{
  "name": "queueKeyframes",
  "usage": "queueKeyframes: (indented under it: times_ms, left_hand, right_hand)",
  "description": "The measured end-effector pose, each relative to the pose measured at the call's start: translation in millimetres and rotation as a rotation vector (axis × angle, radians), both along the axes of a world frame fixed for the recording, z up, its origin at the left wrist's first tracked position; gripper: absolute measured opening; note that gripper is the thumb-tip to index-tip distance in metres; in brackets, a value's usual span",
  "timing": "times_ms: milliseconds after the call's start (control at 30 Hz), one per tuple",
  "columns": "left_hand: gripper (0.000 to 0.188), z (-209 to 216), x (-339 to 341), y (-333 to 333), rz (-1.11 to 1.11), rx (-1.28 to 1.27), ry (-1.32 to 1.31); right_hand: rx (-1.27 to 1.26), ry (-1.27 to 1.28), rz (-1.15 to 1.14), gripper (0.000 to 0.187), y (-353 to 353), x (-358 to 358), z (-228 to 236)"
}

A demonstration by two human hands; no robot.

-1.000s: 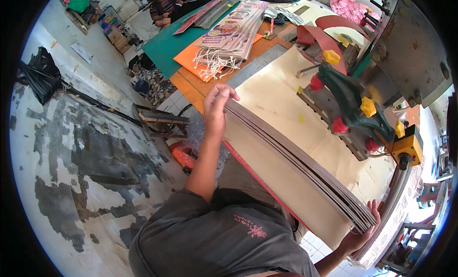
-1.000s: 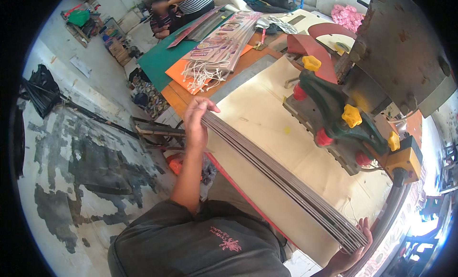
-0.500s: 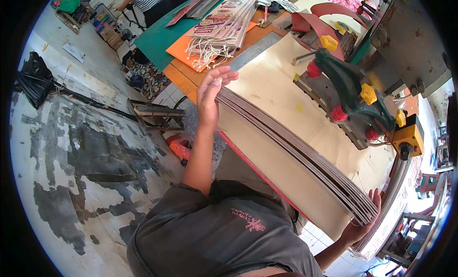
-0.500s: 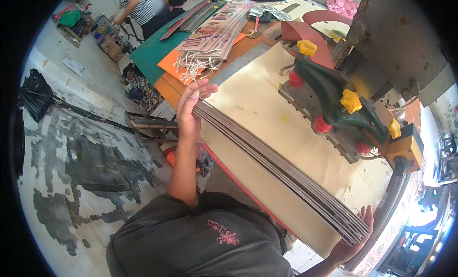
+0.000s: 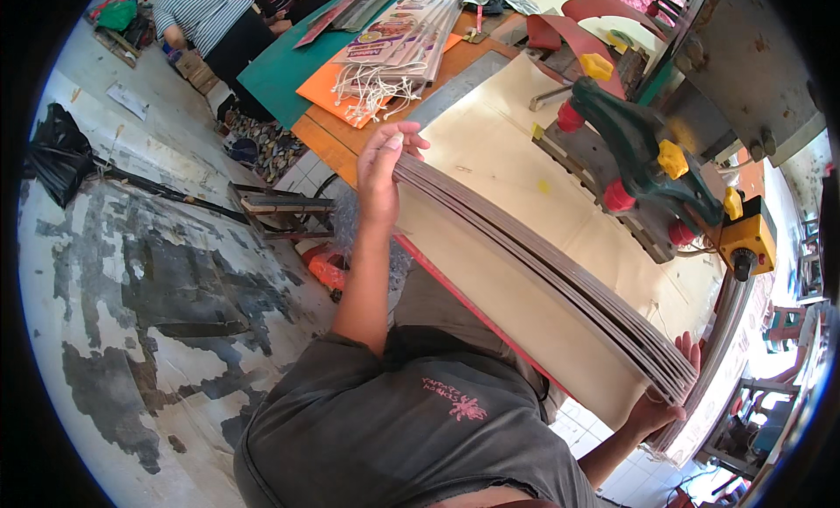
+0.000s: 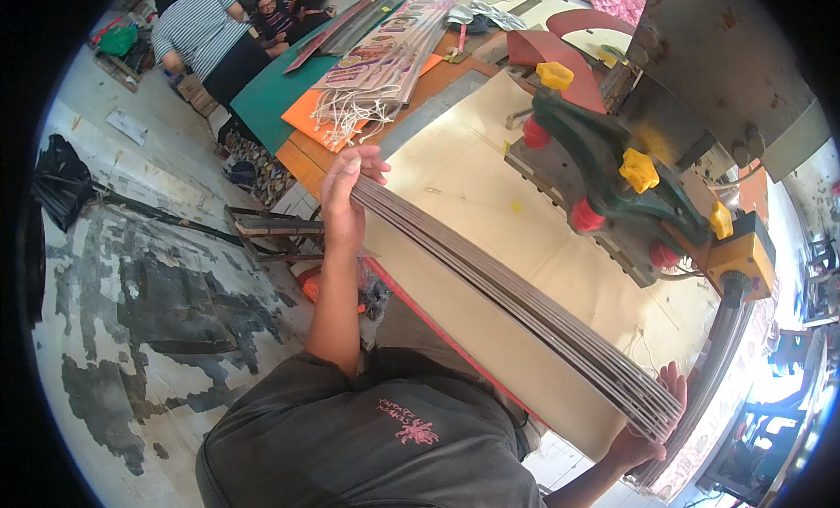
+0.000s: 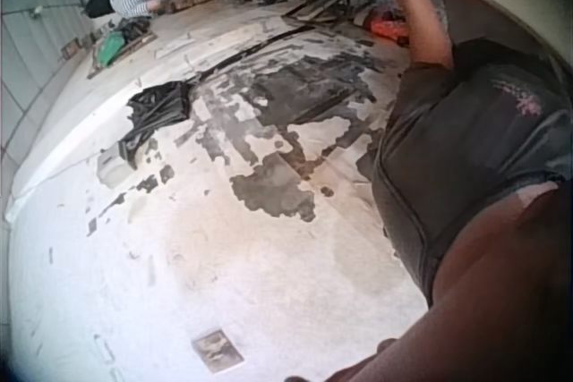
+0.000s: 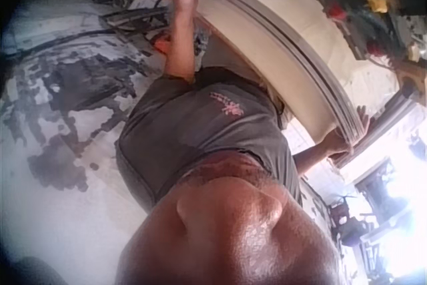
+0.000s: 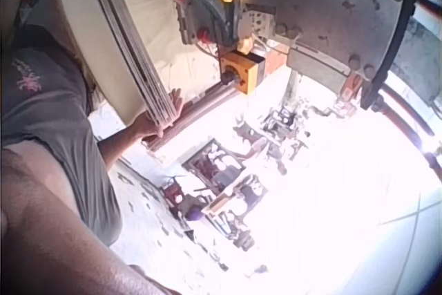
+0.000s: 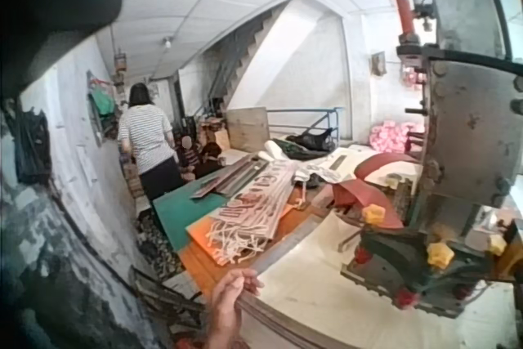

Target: The person picks up a stack of printed cardboard packaging, fans through the individual sheets by hand, and places them back onto a stack.

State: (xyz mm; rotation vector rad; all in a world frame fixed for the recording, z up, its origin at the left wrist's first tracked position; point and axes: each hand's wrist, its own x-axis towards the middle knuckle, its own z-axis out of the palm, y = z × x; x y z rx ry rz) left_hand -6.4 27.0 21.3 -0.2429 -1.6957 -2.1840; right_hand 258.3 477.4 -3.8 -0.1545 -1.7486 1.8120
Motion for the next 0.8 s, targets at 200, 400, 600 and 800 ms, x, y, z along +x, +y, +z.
queueKeyframes:
  times_ms: [200, 400, 600, 800]
  left_hand:
    - [0.040, -6, -2, -2, 0.073, -0.080, -0.109]
    - [0.066, -22, -7, -2, 0.088, -0.045, 0.046]
    - [0.084, -34, -7, -13, -0.031, -0.109, 0.109]
    - [0.079, -66, -8, -14, 0.015, -0.102, 0.009]
  right_hand:
    - [0.406, -0.228, -0.169, 0.127, -10, -7, 15]
    - [0.581, -0.146, -0.138, 0.097, 3, -10, 7]
    - [0.466, -0.268, -0.068, 0.090, 2, 2, 6]
    - [0.136, -0.310, -0.168, 0.046, 21, 21, -25]
